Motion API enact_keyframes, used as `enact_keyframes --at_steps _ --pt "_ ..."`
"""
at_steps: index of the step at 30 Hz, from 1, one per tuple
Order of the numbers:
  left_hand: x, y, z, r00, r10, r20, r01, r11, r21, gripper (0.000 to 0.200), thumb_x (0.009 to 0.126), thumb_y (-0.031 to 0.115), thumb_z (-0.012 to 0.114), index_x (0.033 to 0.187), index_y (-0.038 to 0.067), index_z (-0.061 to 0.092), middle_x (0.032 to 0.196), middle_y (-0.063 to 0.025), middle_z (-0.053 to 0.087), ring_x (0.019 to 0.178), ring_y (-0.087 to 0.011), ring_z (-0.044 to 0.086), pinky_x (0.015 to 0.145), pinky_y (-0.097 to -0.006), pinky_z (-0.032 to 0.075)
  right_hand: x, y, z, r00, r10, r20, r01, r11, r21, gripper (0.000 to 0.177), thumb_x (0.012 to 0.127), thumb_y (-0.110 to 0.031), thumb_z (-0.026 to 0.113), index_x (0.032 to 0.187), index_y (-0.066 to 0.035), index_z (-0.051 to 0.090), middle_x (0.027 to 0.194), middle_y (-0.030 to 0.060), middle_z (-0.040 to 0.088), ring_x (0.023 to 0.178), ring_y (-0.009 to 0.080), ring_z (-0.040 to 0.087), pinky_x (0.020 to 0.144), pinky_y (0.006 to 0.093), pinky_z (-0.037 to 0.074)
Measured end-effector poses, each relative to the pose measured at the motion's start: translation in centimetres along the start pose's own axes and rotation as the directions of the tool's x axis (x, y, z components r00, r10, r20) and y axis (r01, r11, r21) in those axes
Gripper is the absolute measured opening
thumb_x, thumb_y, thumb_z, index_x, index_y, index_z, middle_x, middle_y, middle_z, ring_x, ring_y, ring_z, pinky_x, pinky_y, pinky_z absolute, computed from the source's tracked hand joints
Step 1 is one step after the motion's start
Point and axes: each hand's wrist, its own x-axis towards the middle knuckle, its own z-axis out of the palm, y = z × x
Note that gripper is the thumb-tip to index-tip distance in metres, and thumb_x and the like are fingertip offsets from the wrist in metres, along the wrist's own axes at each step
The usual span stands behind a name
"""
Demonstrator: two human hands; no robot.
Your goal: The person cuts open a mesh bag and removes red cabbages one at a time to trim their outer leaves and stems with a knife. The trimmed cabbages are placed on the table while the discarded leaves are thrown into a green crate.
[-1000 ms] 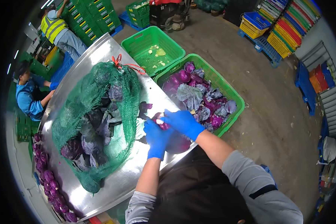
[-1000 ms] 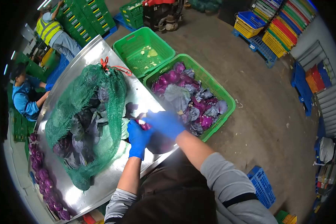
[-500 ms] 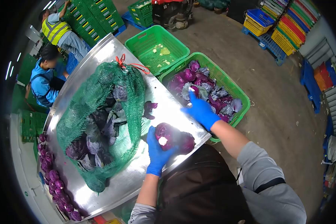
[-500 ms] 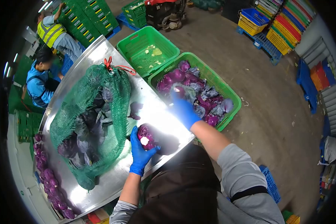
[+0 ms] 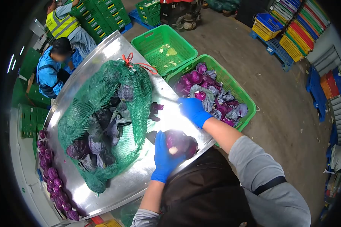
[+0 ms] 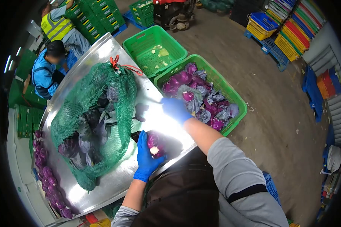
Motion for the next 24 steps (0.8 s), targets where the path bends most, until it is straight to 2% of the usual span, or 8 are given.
enact_keyframes --at_steps 2,4,6,12,15,18,20,24 --pt "-1.2 -1.1 0.3 0.998 -0.017 -0.054 0.01 0.992 -0.122 0.115 0.048 0.027 0.087 0.138 -0.001 0.021 0.142 -0.0216 0.027 0.131 -0.0364 0.03 0.109 -0.0408 0.027 -2.3 0.3 -2.9 0.98 0.185 0.073 -0.198 0.941 0.276 0.039 0.08 -0.036 0.059 0.112 -0.013 0.059 0.084 0.0168 0.066 0.075 0.0322 0.064 0.067 0.0412 0.051" --pt "-1.2 -0.9 -0.2 0.999 -0.008 -0.041 0.003 0.993 -0.116 0.114 0.05 0.028 0.087 0.138 -0.002 0.022 0.141 -0.0205 0.028 0.13 -0.0345 0.031 0.108 -0.0397 0.028 -5.0 0.7 0.7 0.974 -0.157 -0.165 0.186 0.966 0.18 0.045 0.081 -0.043 0.059 0.112 -0.011 0.058 0.089 0.0199 0.064 0.078 0.0338 0.063 0.067 0.0422 0.05" --pt "-0.3 -0.4 -0.5 0.999 0.016 -0.033 -0.02 0.995 -0.102 0.112 0.052 0.028 0.087 0.138 -0.002 0.022 0.141 -0.0195 0.028 0.129 -0.0326 0.032 0.108 -0.0386 0.029 -6.9 -3.1 -3.3 0.86 -0.074 0.505 -0.126 0.928 0.35 0.058 0.074 -0.044 0.07 0.119 -0.01 0.057 0.089 0.0144 0.066 0.072 0.0239 0.063 0.069 0.0355 0.05" --pt "1.8 -0.7 0.6 0.918 -0.396 -0.002 0.358 0.831 -0.425 0.086 0.065 0.026 0.084 0.13 -0.004 0.037 0.125 -0.0168 0.045 0.113 -0.0243 0.049 0.098 -0.0332 0.04 -8.5 -1.8 -1.0 0.951 -0.243 0.19 0.045 0.721 0.692 0.052 0.075 -0.032 0.073 0.121 -0.012 0.059 0.088 0.01 0.067 0.067 0.0158 0.06 0.068 0.0302 0.05" --pt "1.6 -1.5 1.0 0.913 -0.406 -0.028 0.343 0.805 -0.484 0.078 0.066 0.023 0.082 0.127 -0.004 0.042 0.122 -0.0153 0.049 0.11 -0.022 0.051 0.095 -0.0315 0.042 -9.2 -2.4 -0.7 0.9 -0.114 0.421 -0.276 0.599 0.752 0.044 0.078 -0.023 0.069 0.12 -0.012 0.06 0.09 0.0098 0.068 0.07 0.0152 0.063 0.068 0.0291 0.051" --pt "1.3 -1.6 0.7 0.902 -0.43 -0.032 0.361 0.793 -0.491 0.074 0.067 0.018 0.08 0.127 -0.002 0.043 0.122 -0.0141 0.05 0.111 -0.0218 0.05 0.096 -0.0322 0.041 -10.1 -0.1 3.3 0.978 -0.206 0.04 0.136 0.764 0.631 0.041 0.079 -0.017 0.065 0.119 -0.012 0.06 0.091 0.0108 0.068 0.076 0.0164 0.066 0.067 0.0293 0.053" --pt "1.5 -2.0 0.3 0.905 -0.422 -0.058 0.345 0.805 -0.482 0.072 0.067 0.015 0.08 0.127 -0.002 0.044 0.121 -0.0133 0.051 0.111 -0.0218 0.05 0.096 -0.0325 0.041 -8.9 1.7 0.3 0.969 0.073 0.237 -0.213 0.731 0.648 0.038 0.08 -0.019 0.063 0.117 -0.011 0.06 0.09 0.0107 0.069 0.08 0.0226 0.067 0.072 0.0311 0.053" --pt "0.5 -1.9 0.0 0.941 -0.339 -0.025 0.258 0.76 -0.596 0.074 0.066 0.014 0.08 0.128 0.0 0.043 0.119 -0.0115 0.052 0.11 -0.0213 0.051 0.095 -0.0322 0.042 -6.3 -1.2 -5.0 0.977 0.127 0.174 -0.212 0.704 0.678 0.04 0.079 -0.026 0.065 0.116 -0.011 0.061 0.098 0.0118 0.067 0.088 0.0256 0.066 0.079 0.0314 0.051"
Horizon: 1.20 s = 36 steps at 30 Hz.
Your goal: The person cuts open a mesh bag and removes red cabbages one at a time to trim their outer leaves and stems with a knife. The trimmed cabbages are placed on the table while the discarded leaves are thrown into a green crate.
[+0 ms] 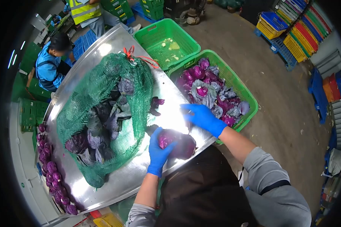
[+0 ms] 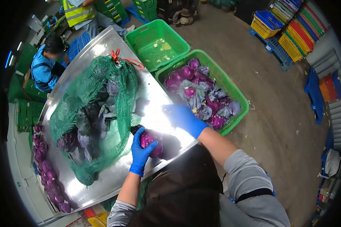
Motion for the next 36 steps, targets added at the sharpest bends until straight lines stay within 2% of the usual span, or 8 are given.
enact_keyframes --at_steps 9,17,20,22,24,26,32,36 --pt "0.4 -0.1 -1.1 0.983 0.011 0.182 0.008 0.995 -0.1 0.102 0.061 0.021 0.084 0.141 0.0 0.022 0.135 -0.0137 0.039 0.123 -0.0239 0.041 0.104 -0.0355 0.034 0.4 -1.0 3.7 0.745 -0.545 0.385 0.563 0.823 0.076 0.046 0.075 -0.036 0.068 0.114 -0.013 0.063 0.117 0.0121 0.06 0.093 0.0267 0.064 0.081 0.0332 0.051" --pt "-2.8 -1.2 -1.8 0.984 0.175 0.038 -0.178 0.982 0.07 0.1 0.05 0.03 0.088 0.129 0.003 0.032 0.127 -0.0112 0.034 0.123 -0.0253 0.035 0.104 -0.0358 0.032 1.8 1.7 0.6 0.991 0.081 0.11 0.008 0.772 -0.635 0.033 0.076 -0.03 0.063 0.105 -0.012 0.063 0.093 0.0146 0.065 0.072 0.0323 0.064 0.066 0.0409 0.052" --pt "-2.9 -0.6 -2.5 0.992 0.117 0.049 -0.122 0.986 0.114 0.086 0.052 0.029 0.086 0.12 0.004 0.04 0.119 -0.0112 0.039 0.116 -0.0253 0.041 0.1 -0.0356 0.035 -0.6 -1.1 0.5 0.998 -0.064 0.001 0.059 0.91 -0.411 0.049 0.076 -0.031 0.065 0.119 -0.01 0.054 0.101 0.0152 0.062 0.078 0.0329 0.064 0.069 0.0418 0.051" --pt "-1.5 2.4 -3.3 0.966 -0.002 0.259 -0.106 0.909 0.404 0.082 0.055 0.029 0.084 0.12 0.003 0.042 0.119 -0.0132 0.043 0.116 -0.0258 0.042 0.1 -0.0361 0.036 0.1 4.7 6.2 0.954 -0.282 0.102 0.267 0.647 -0.715 0.061 0.076 -0.03 0.067 0.128 -0.007 0.046 0.107 0.0156 0.059 0.081 0.0312 0.063 0.071 0.0405 0.05" --pt "-1.4 1.3 -3.0 0.97 -0.066 0.235 -0.033 0.918 0.395 0.085 0.056 0.03 0.083 0.124 0.002 0.041 0.123 -0.0151 0.044 0.118 -0.0265 0.043 0.1 -0.0359 0.037 -1.8 -2.4 5.9 0.911 -0.394 0.119 0.408 0.824 -0.394 0.057 0.077 -0.03 0.067 0.126 -0.006 0.048 0.102 0.0142 0.063 0.078 0.028 0.064 0.07 0.0375 0.051" --pt "-1.8 0.4 -3.1 0.959 -0.198 0.204 0.147 0.959 0.243 0.094 0.054 0.03 0.084 0.131 0.002 0.038 0.129 -0.0162 0.042 0.121 -0.0272 0.042 0.101 -0.036 0.037 -2.6 -4.8 5.4 0.807 0.272 0.524 -0.297 0.954 -0.037 0.045 0.078 -0.028 0.067 0.116 -0.005 0.058 0.091 0.0124 0.067 0.076 0.0272 0.066 0.069 0.0366 0.052" --pt "-3.0 -1.0 -3.5 0.984 -0.085 0.158 0.066 0.991 0.119 0.089 0.053 0.021 0.086 0.129 0.003 0.044 0.128 -0.0118 0.048 0.118 -0.0253 0.047 0.101 -0.035 0.038 -0.3 4.3 3.9 0.936 -0.238 0.261 0.315 0.896 -0.313 0.031 0.079 -0.031 0.066 0.098 -0.006 0.067 0.076 0.0079 0.067 0.069 0.0187 0.064 0.067 0.034 0.051" --pt "-3.3 -1.2 -3.5 0.994 -0.063 0.088 0.073 0.99 -0.118 0.088 0.052 0.008 0.084 0.131 0.004 0.043 0.13 -0.0103 0.047 0.119 -0.0232 0.046 0.103 -0.0348 0.037 0.1 -1.6 1.2 0.975 0.035 0.219 0.103 0.804 -0.586 0.035 0.079 -0.033 0.067 0.104 -0.009 0.066 0.073 0.0067 0.066 0.066 0.0151 0.062 0.065 0.0337 0.051"
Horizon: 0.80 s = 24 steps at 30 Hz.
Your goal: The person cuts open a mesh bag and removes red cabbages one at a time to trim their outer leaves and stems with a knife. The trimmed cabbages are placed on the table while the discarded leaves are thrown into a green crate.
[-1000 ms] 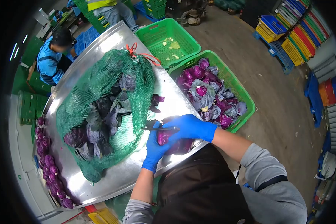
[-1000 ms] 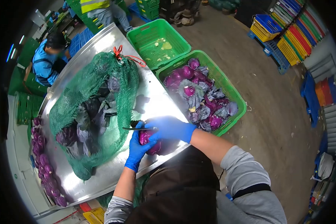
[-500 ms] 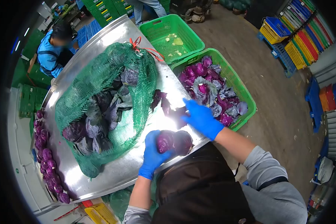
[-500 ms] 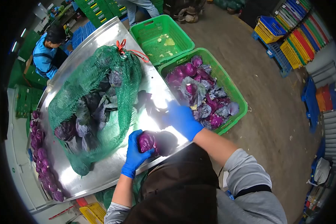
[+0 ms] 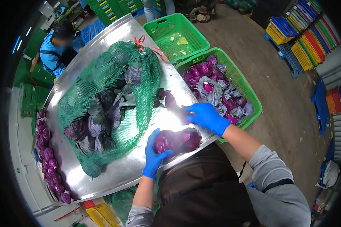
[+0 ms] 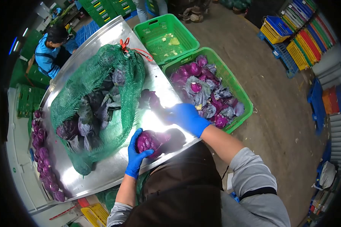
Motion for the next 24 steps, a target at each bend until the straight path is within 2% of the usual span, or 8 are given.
enact_keyframes --at_steps 2,5,9,11,12,18,21,24 --pt "0.8 0.9 1.1 0.997 0.07 -0.009 -0.071 0.997 -0.034 0.09 0.052 0.008 0.084 0.132 0.003 0.041 0.131 -0.0101 0.046 0.12 -0.0227 0.045 0.103 -0.0345 0.037 -0.3 -2.2 1.4 0.968 -0.25 0.002 0.226 0.879 0.42 0.038 0.079 -0.034 0.068 0.11 -0.012 0.064 0.072 0.0064 0.065 0.063 0.0142 0.061 0.062 0.0334 0.051" --pt "1.1 0.7 1.6 0.999 0.032 0.012 -0.03 0.991 -0.13 0.09 0.053 0.008 0.083 0.132 0.003 0.04 0.132 -0.0105 0.044 0.121 -0.0225 0.044 0.104 -0.0346 0.036 -0.3 -1.9 2.5 0.928 -0.348 0.136 0.205 0.779 0.593 0.042 0.079 -0.037 0.067 0.113 -0.012 0.063 0.072 0.0054 0.065 0.06 0.0124 0.06 0.059 0.0316 0.05" --pt "1.1 -0.4 1.6 0.999 0.019 0.049 -0.011 0.986 -0.164 0.091 0.053 0.011 0.083 0.133 0.002 0.039 0.135 -0.011 0.043 0.123 -0.023 0.043 0.105 -0.0349 0.035 -0.9 -1.8 2.7 0.941 -0.237 0.242 0.051 0.804 0.592 0.039 0.08 -0.035 0.066 0.112 -0.014 0.064 0.074 0.0093 0.066 0.057 0.0165 0.061 0.058 0.0316 0.051" --pt "1.2 -0.3 1.5 0.998 0.011 0.058 0.0 0.983 -0.185 0.092 0.053 0.012 0.082 0.133 0.002 0.039 0.135 -0.0111 0.042 0.123 -0.0232 0.043 0.104 -0.0349 0.035 -0.1 -0.6 4.6 0.936 -0.345 0.075 0.314 0.91 0.271 0.033 0.081 -0.03 0.063 0.108 -0.011 0.062 0.1 0.007 0.065 0.091 0.0219 0.062 0.078 0.0351 0.049" --pt "0.9 -0.3 1.3 0.993 0.068 0.092 -0.056 0.99 -0.13 0.09 0.054 0.011 0.08 0.134 0.002 0.039 0.135 -0.0111 0.042 0.123 -0.0233 0.043 0.105 -0.0349 0.035 0.4 0.7 5.7 0.936 -0.345 0.071 0.314 0.909 0.272 0.033 0.081 -0.03 0.063 0.108 -0.011 0.062 0.1 0.007 0.065 0.091 0.0219 0.062 0.078 0.0351 0.049" --pt "1.3 -0.5 1.2 0.992 0.002 -0.124 -0.044 0.942 -0.332 0.078 0.063 0.013 0.071 0.134 0.003 0.038 0.134 -0.0104 0.042 0.122 -0.0233 0.043 0.104 -0.0348 0.033 1.3 2.4 0.7 0.969 0.167 -0.18 -0.165 0.986 0.031 0.035 0.078 -0.03 0.061 0.109 -0.013 0.062 0.089 0.0127 0.065 0.08 0.0299 0.064 0.069 0.041 0.052" --pt "2.2 1.1 2.0 0.964 -0.151 -0.218 0.06 0.925 -0.376 0.07 0.069 0.014 0.069 0.13 0.004 0.037 0.126 -0.0099 0.043 0.115 -0.0223 0.045 0.097 -0.0334 0.039 -0.6 -2.0 1.1 0.869 -0.289 -0.402 0.394 0.895 0.209 0.041 0.076 -0.029 0.066 0.114 -0.014 0.058 0.105 0.0088 0.061 0.086 0.0269 0.063 0.074 0.04 0.052" --pt "2.8 0.0 1.9 0.955 -0.169 -0.245 0.055 0.909 -0.412 0.066 0.069 0.015 0.07 0.127 0.004 0.039 0.122 -0.0096 0.046 0.112 -0.0216 0.047 0.096 -0.034 0.04 -1.5 -4.1 4.5 0.839 -0.446 -0.312 0.54 0.755 0.372 0.044 0.072 -0.027 0.072 0.112 -0.015 0.058 0.104 0.0054 0.061 0.082 0.0252 0.063 0.076 0.0351 0.051"
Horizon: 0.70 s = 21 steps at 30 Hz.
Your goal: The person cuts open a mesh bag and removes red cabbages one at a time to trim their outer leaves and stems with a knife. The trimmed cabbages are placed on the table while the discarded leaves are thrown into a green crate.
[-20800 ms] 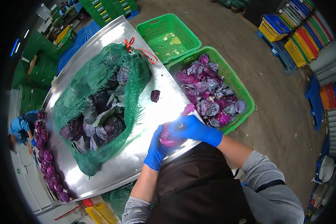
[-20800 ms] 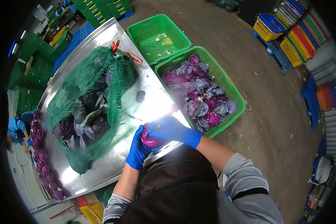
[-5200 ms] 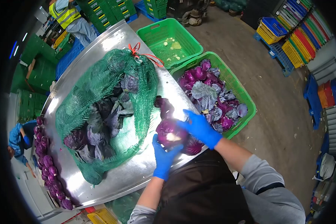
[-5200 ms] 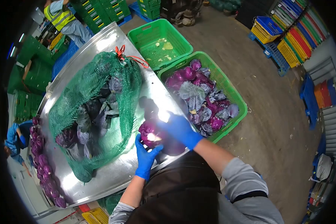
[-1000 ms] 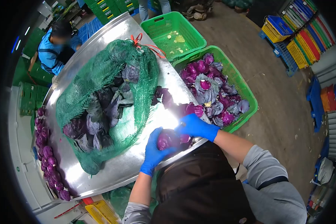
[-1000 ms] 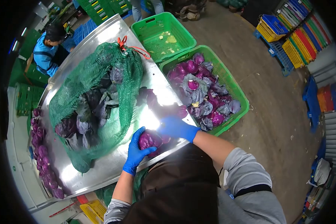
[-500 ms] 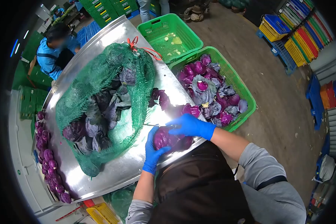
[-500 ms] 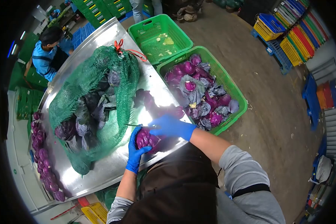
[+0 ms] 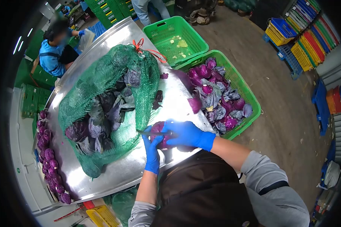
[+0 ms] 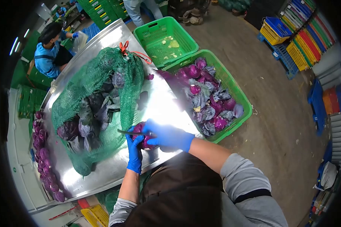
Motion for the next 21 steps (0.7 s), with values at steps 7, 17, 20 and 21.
enact_keyframes --at_steps 7,17,20,21 --pt "-0.3 0.5 0.2 0.992 -0.106 0.064 0.12 0.948 -0.294 0.057 0.076 0.024 0.067 0.122 0.002 0.043 0.118 -0.0109 0.052 0.106 -0.0237 0.054 0.092 -0.0361 0.044 0.4 1.3 -5.1 0.918 0.336 0.211 -0.394 0.836 0.382 0.013 0.076 -0.008 0.063 0.089 -0.004 0.06 0.082 0.0038 0.062 0.078 0.0088 0.056 0.069 0.0255 0.047" --pt "0.7 -0.9 -0.3 0.949 -0.301 0.092 0.281 0.677 -0.68 0.049 0.085 0.038 0.053 0.122 0.007 0.052 0.118 -0.012 0.057 0.107 -0.0275 0.055 0.095 -0.0451 0.042 2.9 1.0 -10.3 0.844 0.471 -0.258 -0.316 0.824 0.471 0.017 0.072 0.0 0.064 0.087 -0.005 0.059 0.081 0.0016 0.058 0.075 0.0105 0.055 0.066 0.0257 0.047" --pt "0.5 0.3 0.0 0.911 -0.397 0.113 0.356 0.616 -0.703 0.055 0.086 0.048 0.047 0.125 0.009 0.051 0.124 -0.0128 0.054 0.113 -0.0314 0.052 0.1 -0.0511 0.038 2.7 3.6 -8.6 0.944 0.159 -0.289 -0.187 0.98 -0.073 0.046 0.072 -0.009 0.071 0.116 -0.007 0.055 0.108 0.0057 0.058 0.084 0.0153 0.054 0.079 0.0296 0.045" --pt "0.7 0.0 -0.1 0.92 -0.359 0.156 0.356 0.601 -0.716 0.055 0.086 0.049 0.046 0.125 0.009 0.05 0.124 -0.0133 0.054 0.113 -0.0315 0.052 0.1 -0.0517 0.038 2.4 4.2 -6.1 0.966 0.071 -0.247 -0.055 0.996 0.072 0.058 0.072 -0.013 0.072 0.126 -0.009 0.051 0.117 0.0064 0.056 0.084 0.0164 0.053 0.08 0.0302 0.044"
